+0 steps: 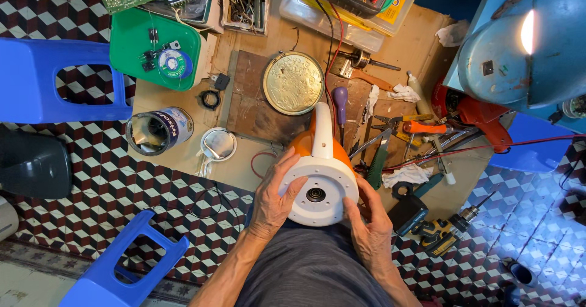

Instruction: The person uses a cordless drill to fasten screws into the handle of an orange and white electric kettle. They then place a white circular base onto the kettle, align it, and secure it with additional screws using the drill.

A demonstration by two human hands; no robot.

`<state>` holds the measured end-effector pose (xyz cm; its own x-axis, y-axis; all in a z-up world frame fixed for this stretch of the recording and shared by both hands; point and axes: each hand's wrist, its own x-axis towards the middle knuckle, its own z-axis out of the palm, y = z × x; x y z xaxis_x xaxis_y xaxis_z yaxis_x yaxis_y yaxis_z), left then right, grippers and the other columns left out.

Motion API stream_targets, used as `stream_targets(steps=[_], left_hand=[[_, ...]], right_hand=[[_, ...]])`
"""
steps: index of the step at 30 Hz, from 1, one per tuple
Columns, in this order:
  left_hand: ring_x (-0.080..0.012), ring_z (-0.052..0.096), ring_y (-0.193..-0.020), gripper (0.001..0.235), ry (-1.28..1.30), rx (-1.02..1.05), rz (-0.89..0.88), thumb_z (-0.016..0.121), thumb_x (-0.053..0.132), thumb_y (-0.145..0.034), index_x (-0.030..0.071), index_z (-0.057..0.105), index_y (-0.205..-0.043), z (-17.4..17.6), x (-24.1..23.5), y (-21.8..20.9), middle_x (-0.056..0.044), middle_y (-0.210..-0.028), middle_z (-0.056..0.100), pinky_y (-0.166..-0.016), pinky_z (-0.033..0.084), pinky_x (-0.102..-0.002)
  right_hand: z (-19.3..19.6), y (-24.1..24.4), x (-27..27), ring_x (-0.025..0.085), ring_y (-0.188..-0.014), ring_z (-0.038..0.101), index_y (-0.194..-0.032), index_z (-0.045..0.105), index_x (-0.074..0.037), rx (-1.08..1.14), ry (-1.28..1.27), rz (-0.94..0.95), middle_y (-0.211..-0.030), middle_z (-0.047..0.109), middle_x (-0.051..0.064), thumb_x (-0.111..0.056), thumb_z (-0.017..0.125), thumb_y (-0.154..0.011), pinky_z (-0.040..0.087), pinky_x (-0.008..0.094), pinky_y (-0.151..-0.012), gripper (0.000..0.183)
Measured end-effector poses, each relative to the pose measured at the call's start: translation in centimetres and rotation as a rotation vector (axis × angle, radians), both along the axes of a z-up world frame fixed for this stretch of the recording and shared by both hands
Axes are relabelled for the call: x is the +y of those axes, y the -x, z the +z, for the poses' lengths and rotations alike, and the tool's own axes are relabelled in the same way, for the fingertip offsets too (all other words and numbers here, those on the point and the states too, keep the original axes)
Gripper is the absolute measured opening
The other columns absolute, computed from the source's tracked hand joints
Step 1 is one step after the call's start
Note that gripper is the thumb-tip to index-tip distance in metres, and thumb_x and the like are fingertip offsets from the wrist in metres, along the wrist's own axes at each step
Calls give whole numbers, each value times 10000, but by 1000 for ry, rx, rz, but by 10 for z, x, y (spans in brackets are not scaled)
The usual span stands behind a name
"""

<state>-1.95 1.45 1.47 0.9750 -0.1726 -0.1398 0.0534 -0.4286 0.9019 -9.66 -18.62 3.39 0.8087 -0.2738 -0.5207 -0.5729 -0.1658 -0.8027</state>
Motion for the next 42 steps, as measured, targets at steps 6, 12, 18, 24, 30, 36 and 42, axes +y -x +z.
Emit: stream_targets(steps=[6,12,18,24,30,36,42], left_hand=[[-338,605,-1324,479,-23,6,-30,740,198,-944,63,586,-1377,2,2,-3,-179,-1432,603,-1091,524,-414],[-335,613,-1307,473,-54,2,-62,735,215,-948,63,586,-1371,3,3,-7,-169,-1407,613,-1078,534,-405],[-300,664,-1210,554,26,171,22,745,285,-921,84,534,-1392,5,0,-5,-162,-1342,640,-1006,574,-388],[-268,698,-1134,587,50,228,65,810,307,-848,89,561,-1334,-3,4,-3,-131,-1271,668,-944,597,-366],[-307,653,-1212,540,-8,-70,-15,832,257,-871,57,591,-1311,-17,6,-1,-148,-1332,636,-1012,566,-385],[-304,668,-1190,528,-29,-122,2,829,264,-882,59,591,-1306,-18,4,-1,-147,-1303,663,-998,558,-385],[-310,661,-1258,501,7,-49,3,786,293,-920,54,624,-1329,-14,10,-4,-157,-1370,666,-1040,536,-390]], right_hand=[[1,-1,-2,225,-1166,702,-1433,523,-87,11,31,40,-1321,676,126,-188,664,-942,562,371,-952,520],[-3,-1,-2,254,-1199,692,-1429,521,-95,37,23,20,-1355,655,136,-207,678,-930,551,384,-965,535],[-4,-3,0,277,-1255,635,-1465,472,-75,-21,82,45,-1416,587,169,-230,681,-932,525,401,-977,593],[5,-12,-5,244,-1150,696,-1437,522,-106,109,-22,33,-1382,570,129,-273,675,-911,593,375,-886,573],[8,-19,-7,240,-1151,684,-1398,555,-110,101,-121,-13,-1345,540,100,-307,688,-893,598,376,-874,558],[13,-19,-5,223,-1187,646,-1407,575,-102,50,1,49,-1334,577,104,-308,685,-931,571,363,-939,530],[11,-21,-5,211,-1204,657,-1392,589,-87,17,42,48,-1302,679,111,-260,713,-928,547,345,-1008,510]])
